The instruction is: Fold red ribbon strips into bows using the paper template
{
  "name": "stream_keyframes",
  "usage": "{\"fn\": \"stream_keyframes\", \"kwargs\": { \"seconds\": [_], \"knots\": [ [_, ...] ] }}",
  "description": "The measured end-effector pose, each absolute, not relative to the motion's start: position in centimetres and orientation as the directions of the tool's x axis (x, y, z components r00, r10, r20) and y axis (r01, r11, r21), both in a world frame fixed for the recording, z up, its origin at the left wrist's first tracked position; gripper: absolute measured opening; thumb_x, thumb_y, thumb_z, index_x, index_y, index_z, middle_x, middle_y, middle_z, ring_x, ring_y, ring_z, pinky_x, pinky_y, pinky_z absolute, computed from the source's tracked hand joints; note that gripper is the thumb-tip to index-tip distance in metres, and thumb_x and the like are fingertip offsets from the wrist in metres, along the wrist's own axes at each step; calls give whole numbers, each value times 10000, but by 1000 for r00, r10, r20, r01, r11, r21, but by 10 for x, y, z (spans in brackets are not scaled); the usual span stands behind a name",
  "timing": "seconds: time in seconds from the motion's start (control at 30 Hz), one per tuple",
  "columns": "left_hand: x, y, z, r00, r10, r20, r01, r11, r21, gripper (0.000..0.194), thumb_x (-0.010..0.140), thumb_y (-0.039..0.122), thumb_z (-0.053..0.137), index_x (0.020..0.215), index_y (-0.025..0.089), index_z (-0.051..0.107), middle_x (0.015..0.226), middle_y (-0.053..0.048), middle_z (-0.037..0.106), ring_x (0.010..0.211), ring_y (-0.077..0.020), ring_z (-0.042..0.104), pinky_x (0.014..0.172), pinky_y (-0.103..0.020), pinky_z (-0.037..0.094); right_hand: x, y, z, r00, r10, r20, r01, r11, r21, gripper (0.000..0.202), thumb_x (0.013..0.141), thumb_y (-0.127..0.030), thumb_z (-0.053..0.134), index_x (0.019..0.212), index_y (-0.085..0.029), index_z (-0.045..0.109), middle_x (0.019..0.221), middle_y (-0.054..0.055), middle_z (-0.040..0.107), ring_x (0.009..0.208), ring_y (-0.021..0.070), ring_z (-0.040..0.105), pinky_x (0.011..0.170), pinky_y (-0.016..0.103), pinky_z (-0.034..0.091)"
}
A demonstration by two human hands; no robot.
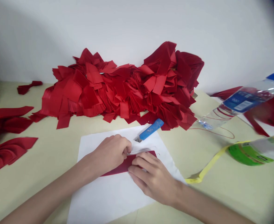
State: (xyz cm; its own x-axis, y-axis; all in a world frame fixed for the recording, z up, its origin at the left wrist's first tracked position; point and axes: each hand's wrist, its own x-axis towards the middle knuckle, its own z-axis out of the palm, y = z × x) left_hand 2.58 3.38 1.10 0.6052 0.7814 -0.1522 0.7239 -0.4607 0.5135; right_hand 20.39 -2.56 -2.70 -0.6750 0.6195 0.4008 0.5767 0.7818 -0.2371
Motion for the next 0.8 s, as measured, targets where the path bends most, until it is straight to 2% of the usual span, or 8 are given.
{"fn": "stream_keyframes", "kwargs": {
  "seconds": [0.1, 0.3, 0.5, 0.8],
  "knots": [
    [27, 33, 11, 585, 795, -160, 746, -450, 492, 225, 646, 48, 456, 686, 213, 603, 643, 20, 627, 581, -132, 533, 511, -237, 324, 204, -26, -27, -682, 620, 387, 572, 782, -246, 166, 840, -94, 483, 831, -145, 641, 771, 53, 572, 805, 182, 486, 720, 336, 438],
    [28, 31, 12, 554, 814, -176, 791, -448, 416, 169, 648, 88, 478, 526, 188, 539, 543, 8, 584, 541, -145, 502, 494, -257, 285, 204, -25, -26, -671, 612, 418, 565, 788, -247, 143, 838, -154, 510, 830, -155, 653, 771, 55, 592, 826, 190, 510, 727, 339, 447],
    [29, 30, 13, 537, 820, -197, 818, -448, 362, 166, 659, 104, 487, 530, 191, 544, 570, -1, 599, 539, -154, 500, 500, -267, 279, 204, -25, -24, -674, 594, 440, 543, 801, -252, 129, 809, -201, 550, 826, -139, 663, 751, 55, 601, 833, 200, 516, 728, 344, 452],
    [28, 27, 14, 540, 809, -232, 820, -442, 363, 134, 697, 117, 446, 615, 189, 524, 673, -24, 583, 634, -177, 518, 534, -275, 304, 206, -26, -22, -722, 541, 432, 550, 827, -116, 142, 840, -176, 521, 857, -129, 655, 756, 49, 613, 823, 194, 527, 686, 329, 431]
  ]
}}
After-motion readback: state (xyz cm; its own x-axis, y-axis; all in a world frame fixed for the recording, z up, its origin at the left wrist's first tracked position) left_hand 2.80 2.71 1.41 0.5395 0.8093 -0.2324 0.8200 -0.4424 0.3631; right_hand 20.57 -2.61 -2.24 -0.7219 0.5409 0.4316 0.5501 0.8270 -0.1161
